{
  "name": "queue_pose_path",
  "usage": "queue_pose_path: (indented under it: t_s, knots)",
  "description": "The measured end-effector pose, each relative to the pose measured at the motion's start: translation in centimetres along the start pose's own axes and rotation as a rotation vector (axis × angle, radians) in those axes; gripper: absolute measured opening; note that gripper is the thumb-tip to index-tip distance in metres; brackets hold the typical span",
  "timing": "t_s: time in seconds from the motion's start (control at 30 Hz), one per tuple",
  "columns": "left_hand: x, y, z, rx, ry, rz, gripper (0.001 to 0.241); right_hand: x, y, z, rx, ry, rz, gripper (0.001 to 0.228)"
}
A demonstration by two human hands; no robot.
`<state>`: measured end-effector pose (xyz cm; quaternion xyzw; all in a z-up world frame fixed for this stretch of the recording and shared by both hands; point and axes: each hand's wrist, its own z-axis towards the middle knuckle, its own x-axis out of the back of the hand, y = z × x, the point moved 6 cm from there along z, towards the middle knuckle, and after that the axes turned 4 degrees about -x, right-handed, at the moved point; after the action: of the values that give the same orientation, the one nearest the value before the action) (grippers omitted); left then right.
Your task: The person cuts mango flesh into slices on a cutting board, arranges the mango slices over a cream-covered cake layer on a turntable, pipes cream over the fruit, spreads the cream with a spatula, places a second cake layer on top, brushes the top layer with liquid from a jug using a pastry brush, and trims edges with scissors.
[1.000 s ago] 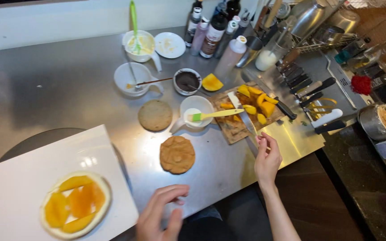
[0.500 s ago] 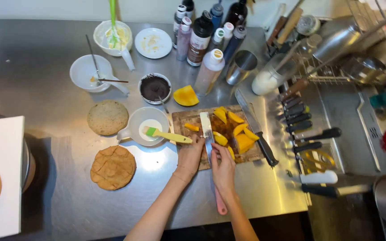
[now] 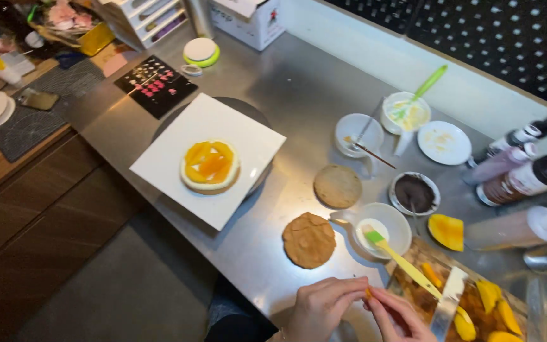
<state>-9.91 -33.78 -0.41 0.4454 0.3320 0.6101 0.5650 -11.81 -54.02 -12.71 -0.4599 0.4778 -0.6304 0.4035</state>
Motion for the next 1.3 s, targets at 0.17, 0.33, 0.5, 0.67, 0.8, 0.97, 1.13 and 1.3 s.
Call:
queue_pose_path:
  t_s: [0.17,0.33,0.5,0.67,0.8,0.97,1.13,1.3]
  knots:
    - [14.8,2.0,3.8,-0.021,0.227,0.201,0.029,-15.9,-15.4,4.7,-0.126,-0.123,0.037,0.018]
    - [28.9,-1.7,7.0,0.043,0.337,0.435,0.028,-30.7,-20.6,9.3,-0.028,-0.149,-0.072,0.015]
    - [33.5,-6.9,8.8,-0.004,0.152,0.592,0.02,-36.8,-20.9,9.7,0.05,-0.119,-0.416,0.01]
    - [32.9,-9.3,8.9,-0.043,0.016,0.622,0.036,-37.7,-20.3,7.8,0.207,-0.101,-0.607,0.013]
    - [33.0,-10.0,9.4,-0.076,-0.023,0.577,0.053,-38.4,-21.1,7.3,0.23,-0.115,-0.679,0.015]
    - [33.1,-10.4,9.8,-0.051,-0.08,0.529,0.051,-38.1,-23.2,7.2,0.308,-0.12,-0.734,0.032]
    - [33.2,-10.0,9.6,-0.098,-0.076,0.569,0.063,-31.2,-25.0,4.9,0.242,0.081,-0.597,0.026]
    - [32.7,-26.6,10.4,-0.018,-0.213,0.368,0.078,-14.2,-19.1,-2.9,0.349,0.766,-0.643,0.034]
